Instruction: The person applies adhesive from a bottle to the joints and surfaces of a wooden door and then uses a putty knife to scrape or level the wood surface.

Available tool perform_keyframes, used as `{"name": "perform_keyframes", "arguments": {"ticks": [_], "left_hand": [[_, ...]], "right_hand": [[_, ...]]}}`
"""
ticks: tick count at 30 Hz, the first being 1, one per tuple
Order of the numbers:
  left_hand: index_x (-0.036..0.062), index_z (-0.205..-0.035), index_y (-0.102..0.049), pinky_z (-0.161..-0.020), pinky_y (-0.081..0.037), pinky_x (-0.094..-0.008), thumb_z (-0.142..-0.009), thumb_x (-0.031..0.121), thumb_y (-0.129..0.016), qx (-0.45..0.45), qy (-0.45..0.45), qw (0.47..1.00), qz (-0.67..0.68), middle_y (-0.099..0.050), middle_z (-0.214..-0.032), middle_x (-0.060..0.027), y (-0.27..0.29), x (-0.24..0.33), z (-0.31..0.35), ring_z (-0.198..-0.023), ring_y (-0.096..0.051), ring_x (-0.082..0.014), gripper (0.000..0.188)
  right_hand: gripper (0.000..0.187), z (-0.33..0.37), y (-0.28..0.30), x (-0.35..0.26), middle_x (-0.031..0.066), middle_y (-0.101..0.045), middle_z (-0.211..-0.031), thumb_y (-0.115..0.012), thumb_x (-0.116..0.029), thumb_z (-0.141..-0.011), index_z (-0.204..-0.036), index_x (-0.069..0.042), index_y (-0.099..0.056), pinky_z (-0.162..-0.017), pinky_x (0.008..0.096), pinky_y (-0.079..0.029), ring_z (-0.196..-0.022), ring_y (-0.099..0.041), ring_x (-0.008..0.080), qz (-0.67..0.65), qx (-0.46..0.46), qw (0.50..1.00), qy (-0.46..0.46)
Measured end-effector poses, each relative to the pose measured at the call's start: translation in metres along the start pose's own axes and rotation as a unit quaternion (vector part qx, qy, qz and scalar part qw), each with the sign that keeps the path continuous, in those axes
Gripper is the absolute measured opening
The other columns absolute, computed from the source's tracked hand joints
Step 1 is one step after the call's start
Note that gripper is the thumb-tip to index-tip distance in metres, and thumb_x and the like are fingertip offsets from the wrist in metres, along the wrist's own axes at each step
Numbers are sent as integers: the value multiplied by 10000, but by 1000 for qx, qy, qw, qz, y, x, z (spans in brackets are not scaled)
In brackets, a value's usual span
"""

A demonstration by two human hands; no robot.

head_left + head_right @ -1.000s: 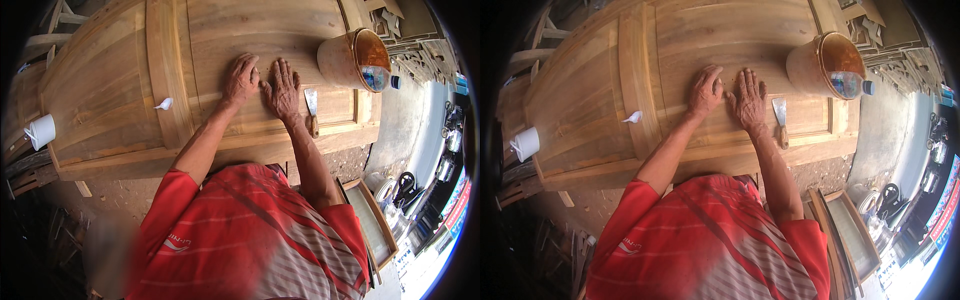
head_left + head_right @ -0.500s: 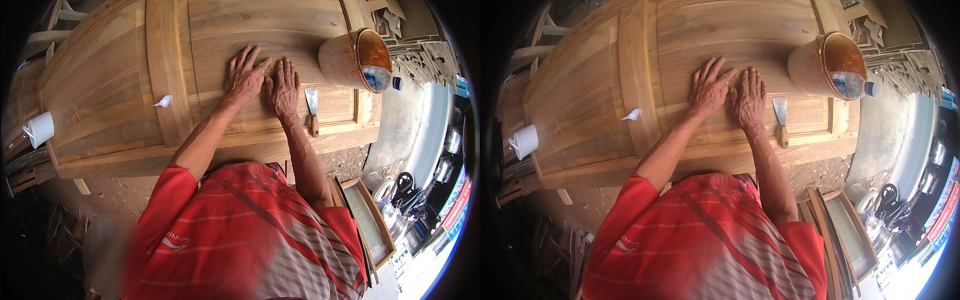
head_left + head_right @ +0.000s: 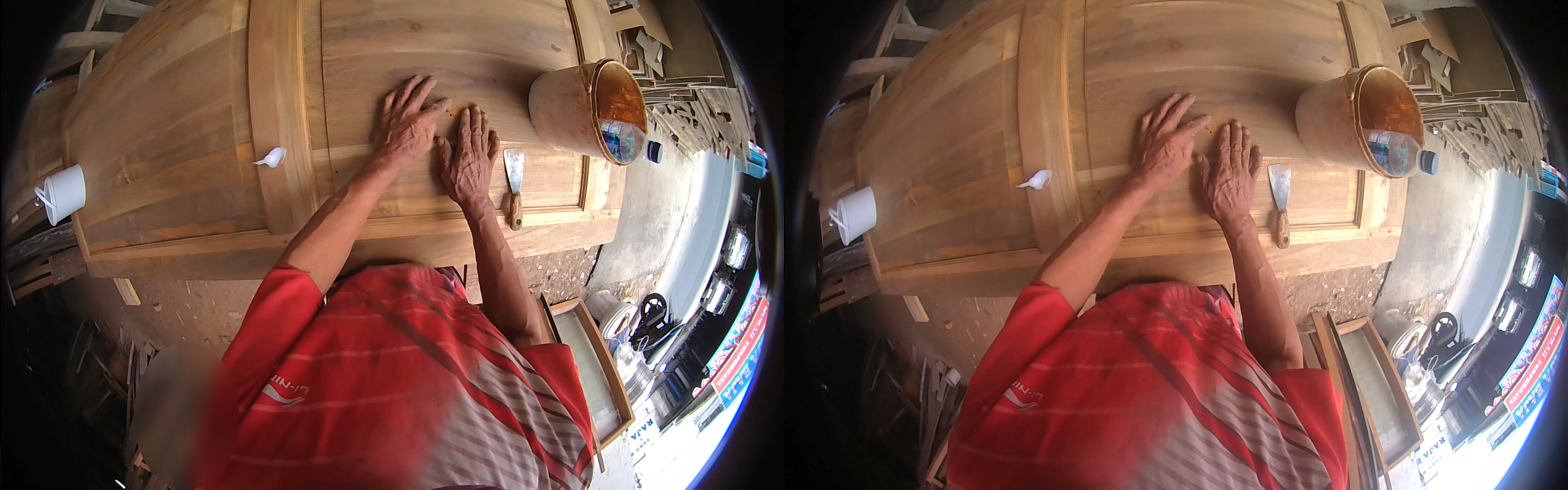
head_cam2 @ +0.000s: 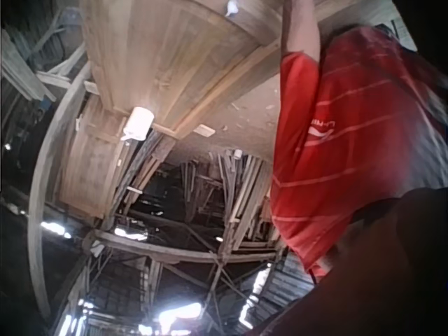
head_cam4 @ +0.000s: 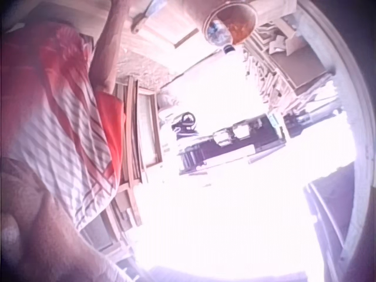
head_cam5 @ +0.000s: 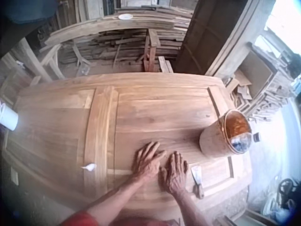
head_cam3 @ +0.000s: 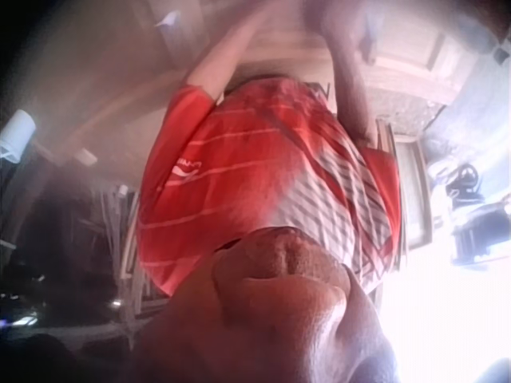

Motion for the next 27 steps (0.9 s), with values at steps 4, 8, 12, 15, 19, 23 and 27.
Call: {"name": "perform_keyframes", "arguments": {"ticks": [4,8,12,15,19,23,27], "left_hand": [[214,-1318,-730,-1157,-364,-499,-864,76,-664,6,-5,1000,2,-508,-1565,-90,-1,-6,1,-1481,-423,-314,479],[140,-1272,-733,-1185,-349,-490,-889,120,-669,23,-10,999,32,-573,-1497,-83,-2,-4,4,-1453,-455,-292,388],[81,-1232,-717,-1168,-370,-480,-897,108,-671,62,-5,997,50,-619,-1440,-90,-1,-4,1,-1408,-507,-290,339],[72,-1222,-714,-1158,-380,-486,-894,100,-666,69,-13,997,37,-622,-1432,-97,0,-6,-4,-1400,-515,-290,333],[64,-1223,-708,-1155,-382,-488,-890,93,-663,72,-6,996,46,-622,-1428,-97,-2,-6,0,-1391,-523,-290,337],[69,-1219,-709,-1124,-404,-485,-899,64,-619,90,-15,995,48,-642,-1425,-81,-5,-4,1,-1386,-545,-289,333],[70,-1214,-709,-1130,-404,-486,-890,54,-612,82,0,995,53,-644,-1417,-85,-3,-7,1,-1385,-545,-290,338]], "right_hand": [[723,1,-3,-9,185,-317,-1693,-550,-410,-1056,-1630,-36,-319,-1271,566,-168,-1584,-253,367,-2,-21,1000,12],[700,-8,2,-9,176,-328,-1688,-576,-394,-1044,-1623,-65,-358,-1264,580,-195,-1577,-279,356,-18,-17,999,25],[693,-4,-1,-6,175,-327,-1691,-570,-422,-1049,-1629,-102,-367,-1257,583,-203,-1576,-281,357,4,-30,999,39],[675,-8,-2,-6,170,-320,-1697,-559,-421,-1051,-1627,-120,-379,-1256,582,-188,-1579,-266,365,4,-29,999,33],[653,7,-1,-11,174,-304,-1704,-538,-414,-1059,-1629,-135,-385,-1254,594,-160,-1582,-245,390,8,-21,999,28],[664,-9,-3,-7,181,-303,-1702,-538,-435,-1057,-1631,-141,-382,-1250,597,-166,-1581,-240,400,14,-18,999,31],[771,6,5,0,229,-304,-1689,-530,-486,-1056,-1636,-27,-307,-1250,596,-166,-1581,-232,411,-51,-2,999,-19]]}}
Point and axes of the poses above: each hand's wrist, its own z-axis away from the middle knuckle, its own y-axis out of the back of the hand, x = y × z, the point moved 1 cm from there along -z, towards the middle knuckle
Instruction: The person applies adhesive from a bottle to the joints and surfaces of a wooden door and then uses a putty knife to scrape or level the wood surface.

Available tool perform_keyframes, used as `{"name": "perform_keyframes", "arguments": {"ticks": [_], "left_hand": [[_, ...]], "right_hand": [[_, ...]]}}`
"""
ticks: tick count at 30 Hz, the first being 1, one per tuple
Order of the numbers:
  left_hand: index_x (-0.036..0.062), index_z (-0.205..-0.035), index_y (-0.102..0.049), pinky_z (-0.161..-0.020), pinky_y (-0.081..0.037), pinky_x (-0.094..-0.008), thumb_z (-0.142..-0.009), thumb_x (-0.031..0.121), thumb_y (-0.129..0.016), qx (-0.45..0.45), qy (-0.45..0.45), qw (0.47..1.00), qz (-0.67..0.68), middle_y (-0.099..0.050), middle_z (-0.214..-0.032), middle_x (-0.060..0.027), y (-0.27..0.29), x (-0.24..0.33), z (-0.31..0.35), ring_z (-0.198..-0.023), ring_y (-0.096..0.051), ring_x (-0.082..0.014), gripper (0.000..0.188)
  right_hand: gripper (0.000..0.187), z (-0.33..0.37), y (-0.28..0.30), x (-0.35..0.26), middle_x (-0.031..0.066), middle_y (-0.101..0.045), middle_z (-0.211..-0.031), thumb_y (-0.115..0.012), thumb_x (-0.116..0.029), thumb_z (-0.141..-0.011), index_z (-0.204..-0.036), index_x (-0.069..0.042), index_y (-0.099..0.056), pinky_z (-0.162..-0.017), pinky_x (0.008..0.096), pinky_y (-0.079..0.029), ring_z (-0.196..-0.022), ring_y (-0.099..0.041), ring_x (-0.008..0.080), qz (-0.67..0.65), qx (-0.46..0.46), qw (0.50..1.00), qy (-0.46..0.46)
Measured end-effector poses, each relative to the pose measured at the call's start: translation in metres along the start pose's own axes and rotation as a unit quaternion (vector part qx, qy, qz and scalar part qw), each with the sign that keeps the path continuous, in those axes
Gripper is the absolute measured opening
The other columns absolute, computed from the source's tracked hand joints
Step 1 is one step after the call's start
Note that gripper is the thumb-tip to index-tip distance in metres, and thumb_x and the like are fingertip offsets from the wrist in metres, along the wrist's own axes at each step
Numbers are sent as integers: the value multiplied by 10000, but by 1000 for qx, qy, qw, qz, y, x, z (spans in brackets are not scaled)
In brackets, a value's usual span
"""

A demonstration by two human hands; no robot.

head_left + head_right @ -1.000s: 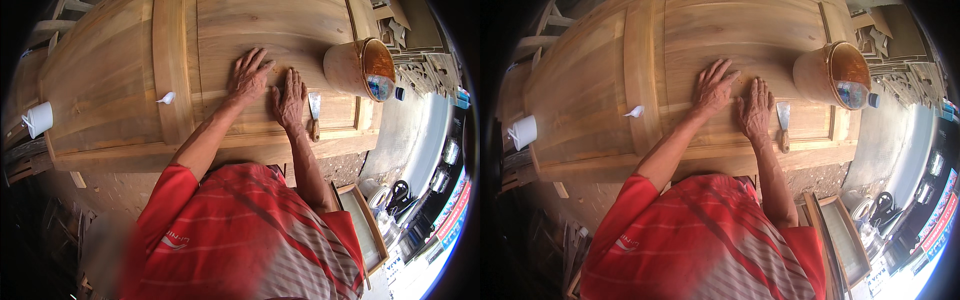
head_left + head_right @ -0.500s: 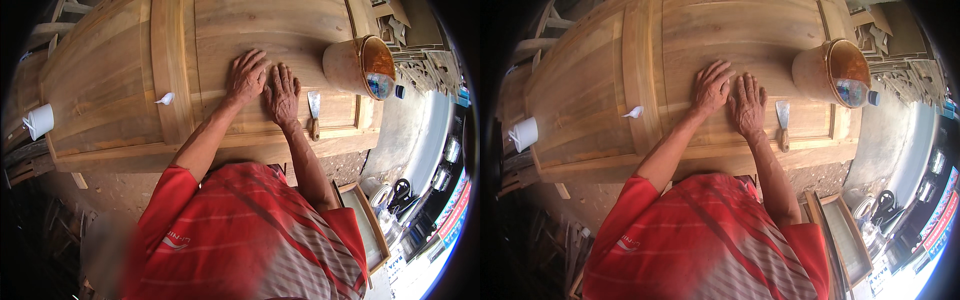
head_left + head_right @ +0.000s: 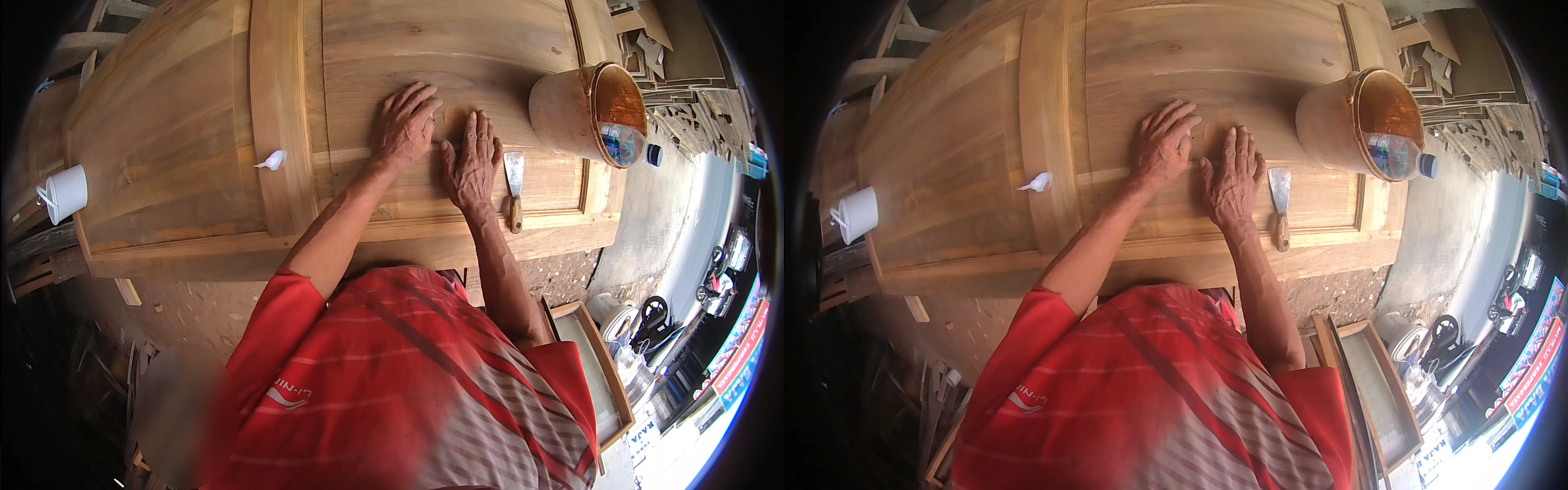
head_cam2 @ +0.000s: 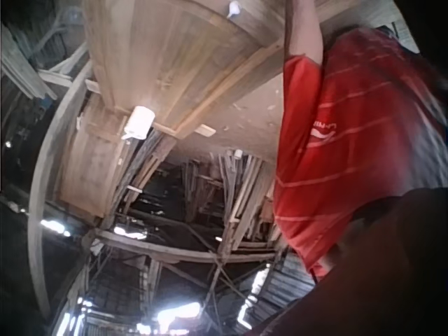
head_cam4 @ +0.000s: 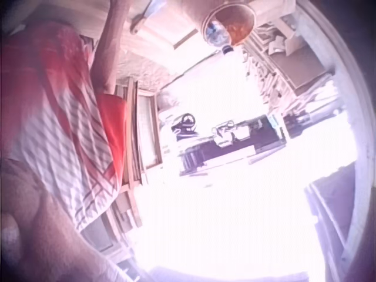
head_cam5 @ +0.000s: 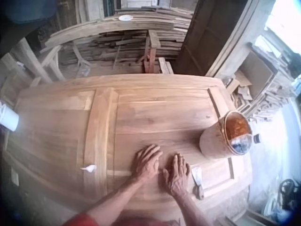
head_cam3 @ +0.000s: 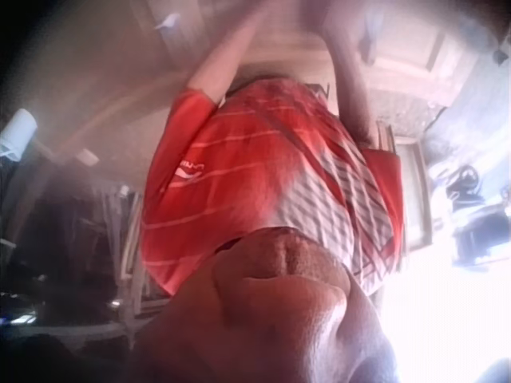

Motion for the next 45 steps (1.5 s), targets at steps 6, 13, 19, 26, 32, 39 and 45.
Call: {"name": "perform_keyframes", "arguments": {"ticks": [6,13,19,26,32,39,45], "left_hand": [[77,-1229,-704,-1141,-396,-489,-893,53,-605,0,-6,1000,9,-638,-1422,-89,2,2,-2,-1386,-543,-288,351],[64,-1270,-682,-1175,-377,-480,-876,73,-675,-8,3,1000,0,-628,-1418,-96,-3,-3,0,-1398,-519,-294,395],[63,-1269,-681,-1169,-388,-484,-864,69,-682,11,2,1000,22,-627,-1419,-98,-5,-9,0,-1393,-523,-295,405],[70,-1271,-699,-1128,-407,-509,-868,29,-612,-11,6,1000,2,-622,-1440,-102,3,0,0,-1390,-536,-302,414],[72,-1292,-685,-1130,-410,-501,-850,-1,-620,23,9,998,53,-625,-1438,-87,-5,-4,1,-1397,-530,-301,452],[64,-1247,-698,-1134,-411,-490,-828,-19,-622,9,5,1000,24,-639,-1414,-94,0,-2,1,-1380,-545,-304,434],[70,-1251,-697,-1143,-407,-482,-822,-8,-629,8,5,1000,21,-639,-1414,-85,0,-1,2,-1386,-540,-298,441]], "right_hand": [[798,3,-12,-11,217,-266,-1710,-496,-503,-1066,-1641,-2,-262,-1271,574,-131,-1595,-209,390,69,-17,997,4],[770,-11,-15,-11,175,-287,-1711,-545,-471,-1042,-1641,-51,-304,-1272,573,-154,-1590,-244,358,78,-30,996,44],[756,-13,-16,-16,160,-306,-1708,-580,-444,-1034,-1643,-80,-318,-1266,575,-165,-1583,-270,349,72,-12,996,47],[750,-35,-11,-5,191,-325,-1693,-563,-472,-1048,-1630,-54,-342,-1252,554,-182,-1573,-280,355,-2,17,1000,22],[697,-27,-15,-3,190,-318,-1697,-504,-446,-1080,-1635,-60,-336,-1266,553,-166,-1590,-249,354,68,-48,992,99],[742,-16,-8,0,187,-323,-1694,-533,-466,-1060,-1617,-18,-336,-1251,590,-193,-1582,-273,351,66,23,997,-16],[800,-13,-11,-12,195,-263,-1719,-513,-499,-1062,-1644,-8,-267,-1270,609,-140,-1601,-216,366,33,-62,996,54]]}}
Point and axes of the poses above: each hand's wrist, its own z-axis away from the middle knuckle, its own y-axis out of the back of the hand, x = y × z, the point moved 1 cm from there along -z, towards the middle knuckle
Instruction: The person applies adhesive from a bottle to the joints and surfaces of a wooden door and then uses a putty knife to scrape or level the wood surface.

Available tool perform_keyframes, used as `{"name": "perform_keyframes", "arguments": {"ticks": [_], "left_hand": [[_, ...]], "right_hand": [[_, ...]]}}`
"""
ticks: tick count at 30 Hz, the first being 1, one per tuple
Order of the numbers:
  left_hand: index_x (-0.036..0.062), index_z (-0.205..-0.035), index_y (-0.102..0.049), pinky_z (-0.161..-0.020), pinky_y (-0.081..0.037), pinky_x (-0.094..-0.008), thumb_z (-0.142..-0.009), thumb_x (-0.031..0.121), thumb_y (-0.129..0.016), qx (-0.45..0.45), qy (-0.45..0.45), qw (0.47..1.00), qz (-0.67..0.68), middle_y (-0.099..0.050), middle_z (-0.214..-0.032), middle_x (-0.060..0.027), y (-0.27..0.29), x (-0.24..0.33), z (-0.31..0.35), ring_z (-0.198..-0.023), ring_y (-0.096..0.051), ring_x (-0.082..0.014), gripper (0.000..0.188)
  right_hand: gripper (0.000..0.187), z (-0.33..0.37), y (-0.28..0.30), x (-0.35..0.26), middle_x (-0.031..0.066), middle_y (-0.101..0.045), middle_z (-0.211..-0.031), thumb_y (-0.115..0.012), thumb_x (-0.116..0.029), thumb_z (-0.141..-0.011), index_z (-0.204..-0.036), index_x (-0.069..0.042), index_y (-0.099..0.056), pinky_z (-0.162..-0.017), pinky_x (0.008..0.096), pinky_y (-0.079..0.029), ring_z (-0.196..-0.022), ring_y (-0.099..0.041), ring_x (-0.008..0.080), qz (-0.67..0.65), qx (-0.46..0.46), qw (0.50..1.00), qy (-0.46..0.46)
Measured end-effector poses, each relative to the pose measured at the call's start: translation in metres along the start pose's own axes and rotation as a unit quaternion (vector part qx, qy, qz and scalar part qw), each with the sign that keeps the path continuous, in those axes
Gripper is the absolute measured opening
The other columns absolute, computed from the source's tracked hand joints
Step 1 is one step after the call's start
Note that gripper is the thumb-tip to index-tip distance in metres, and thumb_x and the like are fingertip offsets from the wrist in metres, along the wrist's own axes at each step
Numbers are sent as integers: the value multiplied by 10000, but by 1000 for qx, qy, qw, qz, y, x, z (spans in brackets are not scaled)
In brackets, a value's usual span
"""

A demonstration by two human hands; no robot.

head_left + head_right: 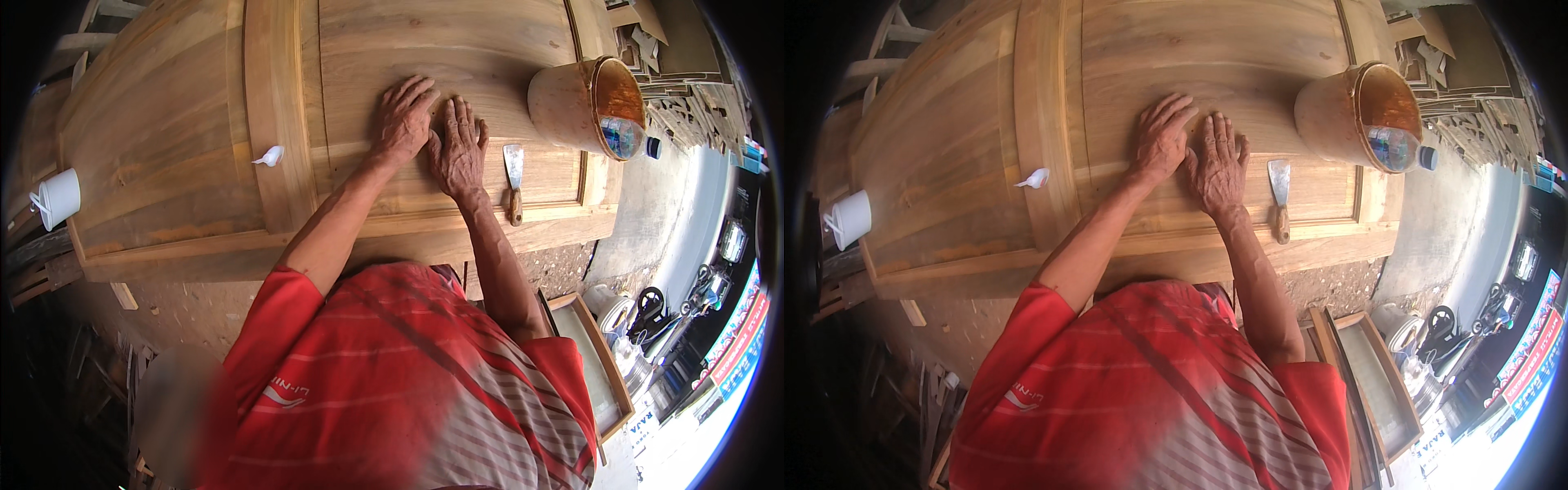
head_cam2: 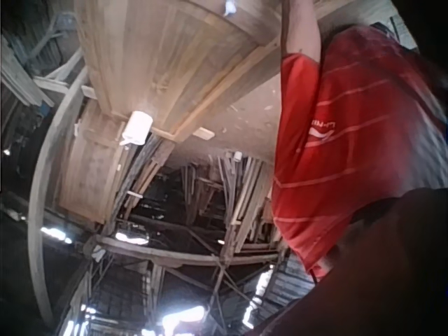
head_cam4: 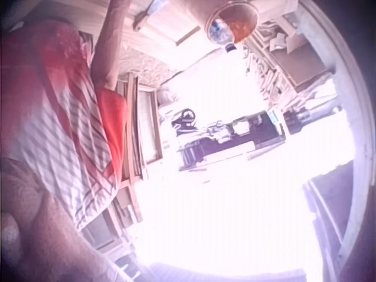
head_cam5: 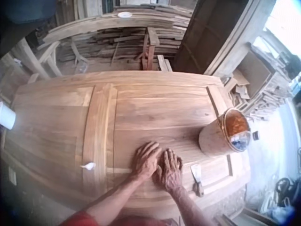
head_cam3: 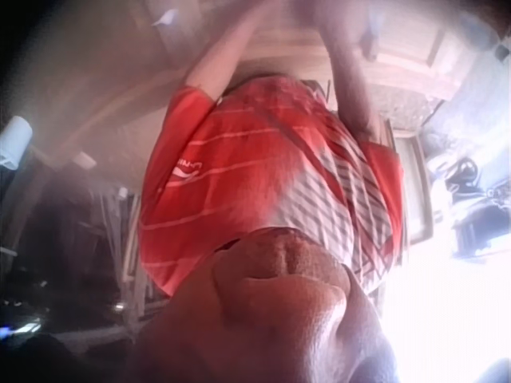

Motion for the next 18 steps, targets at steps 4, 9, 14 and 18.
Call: {"name": "perform_keyframes", "arguments": {"ticks": [4,9,14,18], "left_hand": [[72,-1230,-714,-1149,-402,-477,-810,-4,-638,0,0,1000,-17,-647,-1408,-80,0,2,0,-1388,-541,-285,433],[71,-1158,-740,-1158,-398,-477,-798,-25,-623,4,-4,1000,13,-650,-1410,-84,-1,-3,1,-1390,-541,-287,391],[44,-1133,-727,-1151,-429,-490,-798,-53,-592,-3,3,1000,30,-660,-1382,-106,-3,-7,2,-1371,-553,-325,374],[35,-1130,-719,-1133,-465,-482,-807,-63,-579,18,10,998,67,-659,-1371,-118,-2,-13,1,-1354,-565,-339,365]], "right_hand": [[783,31,-3,-15,231,-223,-1722,-481,-477,-1078,-1636,24,-256,-1259,618,-111,-1604,-168,415,19,35,995,-96],[831,15,-12,-21,200,-192,-1736,-520,-494,-1050,-1654,-8,-222,-1274,620,-91,-1614,-153,381,41,14,997,-56],[732,-4,-9,-12,180,-239,-1727,-520,-379,-1054,-1649,-38,-266,-1261,612,-135,-1602,-209,369,12,35,998,-41],[722,-3,-6,-12,170,-280,-1716,-540,-383,-1047,-1639,-47,-300,-1262,596,-153,-1592,-242,362,29,33,999,-12]]}}
Point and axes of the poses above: each hand's wrist, its own z-axis away from the middle knuckle, its own y-axis out of the back of the hand, x = y × z, the point moved 1 cm from there along -z, towards the middle knuckle
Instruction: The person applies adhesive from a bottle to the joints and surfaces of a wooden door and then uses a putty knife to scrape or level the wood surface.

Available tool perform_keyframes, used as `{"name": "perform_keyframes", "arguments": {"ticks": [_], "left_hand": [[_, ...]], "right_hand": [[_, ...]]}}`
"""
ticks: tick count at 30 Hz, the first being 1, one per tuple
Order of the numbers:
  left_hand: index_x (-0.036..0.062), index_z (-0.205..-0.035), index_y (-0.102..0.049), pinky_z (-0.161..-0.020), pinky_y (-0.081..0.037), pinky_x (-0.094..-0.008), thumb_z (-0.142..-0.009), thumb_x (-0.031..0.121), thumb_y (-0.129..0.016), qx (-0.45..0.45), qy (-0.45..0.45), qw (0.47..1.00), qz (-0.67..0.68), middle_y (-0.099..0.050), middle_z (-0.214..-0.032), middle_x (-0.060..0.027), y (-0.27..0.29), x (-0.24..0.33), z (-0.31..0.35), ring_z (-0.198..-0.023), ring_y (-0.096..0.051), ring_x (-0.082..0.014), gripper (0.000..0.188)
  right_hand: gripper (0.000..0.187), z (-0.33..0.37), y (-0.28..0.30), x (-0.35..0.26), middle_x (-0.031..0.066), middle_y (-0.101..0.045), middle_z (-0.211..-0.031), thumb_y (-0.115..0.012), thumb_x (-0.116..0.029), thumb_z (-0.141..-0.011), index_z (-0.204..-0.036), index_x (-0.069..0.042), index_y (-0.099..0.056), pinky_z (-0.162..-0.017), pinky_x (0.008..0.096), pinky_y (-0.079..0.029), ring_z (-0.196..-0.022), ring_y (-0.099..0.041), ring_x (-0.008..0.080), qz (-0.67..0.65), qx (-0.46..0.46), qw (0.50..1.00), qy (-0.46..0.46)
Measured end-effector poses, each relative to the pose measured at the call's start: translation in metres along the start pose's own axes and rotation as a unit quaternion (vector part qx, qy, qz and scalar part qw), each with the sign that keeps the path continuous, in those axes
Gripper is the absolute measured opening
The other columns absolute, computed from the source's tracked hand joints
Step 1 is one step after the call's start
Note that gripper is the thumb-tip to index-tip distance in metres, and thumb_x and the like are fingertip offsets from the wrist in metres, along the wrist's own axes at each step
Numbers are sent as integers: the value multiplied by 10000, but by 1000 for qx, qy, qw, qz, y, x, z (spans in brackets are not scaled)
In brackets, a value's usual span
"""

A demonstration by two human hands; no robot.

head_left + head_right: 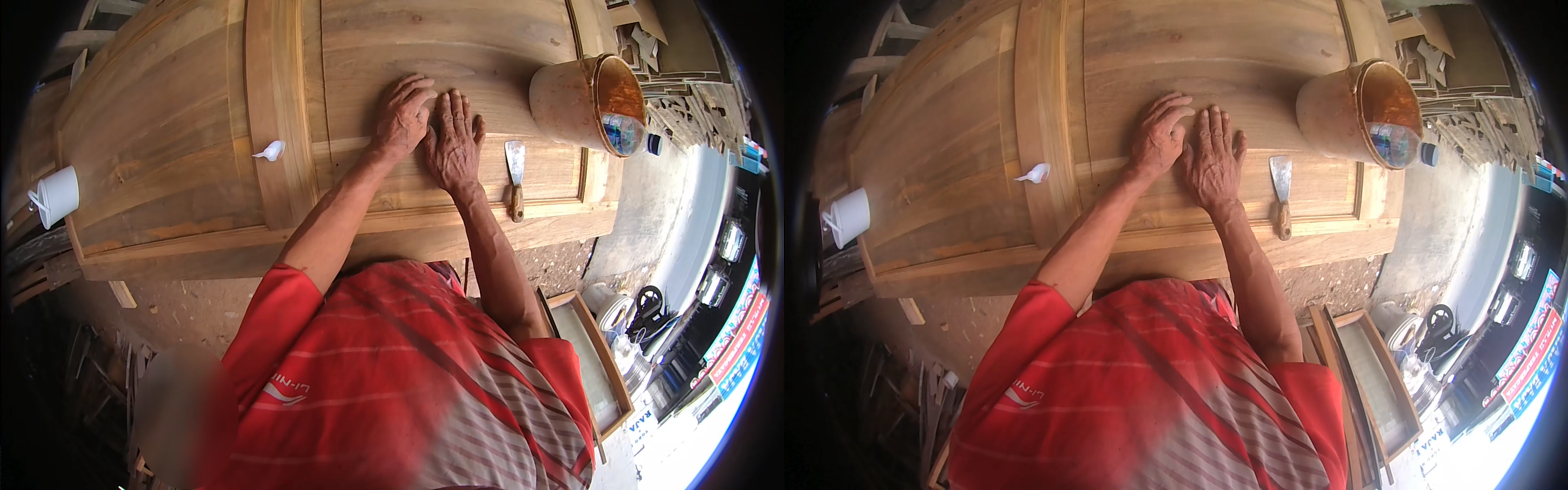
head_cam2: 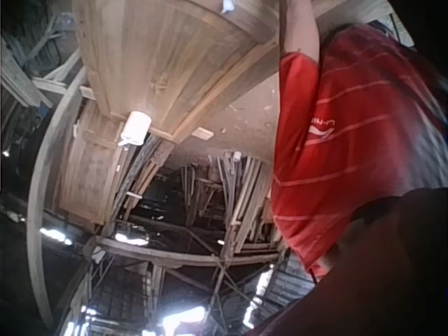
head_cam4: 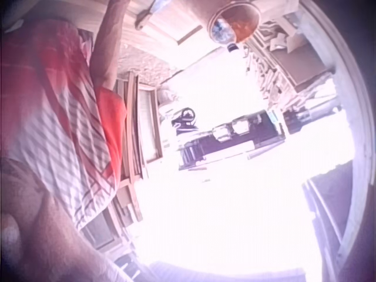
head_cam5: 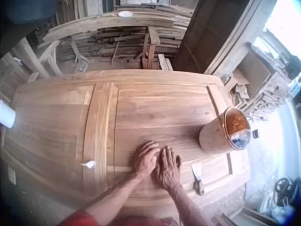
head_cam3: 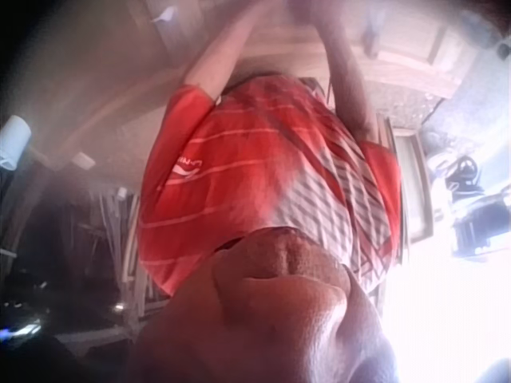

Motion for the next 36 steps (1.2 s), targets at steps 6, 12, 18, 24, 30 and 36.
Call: {"name": "perform_keyframes", "arguments": {"ticks": [6,12,18,24,30,36], "left_hand": [[28,-1240,-668,-1121,-476,-488,-843,-47,-592,21,-14,999,-23,-648,-1356,-175,29,-21,-4,-1330,-562,-406,410],[41,-1157,-703,-1099,-461,-481,-834,8,-641,82,42,992,-89,-672,-1298,-122,42,-35,-6,-1289,-589,-337,331],[58,-1088,-704,-1049,-465,-465,-848,34,-654,93,22,986,-136,-686,-1259,-97,45,-29,-11,-1236,-614,-310,247],[70,-1104,-696,-1047,-464,-469,-849,37,-655,86,31,985,-147,-676,-1275,-90,45,-27,-8,-1238,-609,-315,261],[78,-1112,-683,-1019,-466,-481,-840,47,-659,78,44,984,-152,-661,-1288,-84,45,-23,-8,-1225,-607,-320,276],[83,-1111,-684,-1008,-469,-485,-833,44,-658,80,42,983,-159,-663,-1284,-82,44,-22,-6,-1220,-608,-323,282]], "right_hand": [[706,5,2,0,178,-297,-1707,-524,-408,-1063,-1640,-62,-312,-1267,582,-150,-1589,-250,356,-15,-5,1000,18],[715,5,6,-13,180,-294,-1707,-522,-436,-1064,-1647,-79,-314,-1268,583,-148,-1590,-238,371,-26,-12,999,14],[715,-1,2,-9,160,-290,-1709,-540,-461,-1062,-1651,-119,-324,-1254,624,-190,-1586,-242,376,4,-4,1000,24],[698,6,6,-6,161,-292,-1709,-546,-479,-1061,-1654,-177,-336,-1245,634,-202,-1580,-247,398,2,-6,1000,29],[672,11,11,-5,173,-325,-1697,-565,-465,-1054,-1639,-188,-386,-1251,606,-180,-1578,-255,397,-16,-6,999,28],[658,6,9,-2,176,-349,-1682,-592,-449,-1043,-1624,-192,-420,-1245,602,-198,-1573,-270,393,-2,-7,1000,29]]}}
Point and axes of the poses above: each hand's wrist, its own z-axis away from the middle knuckle, its own y-axis out of the back of the hand, x = y × z, the point moved 1 cm from there along -z, towards the middle knuckle
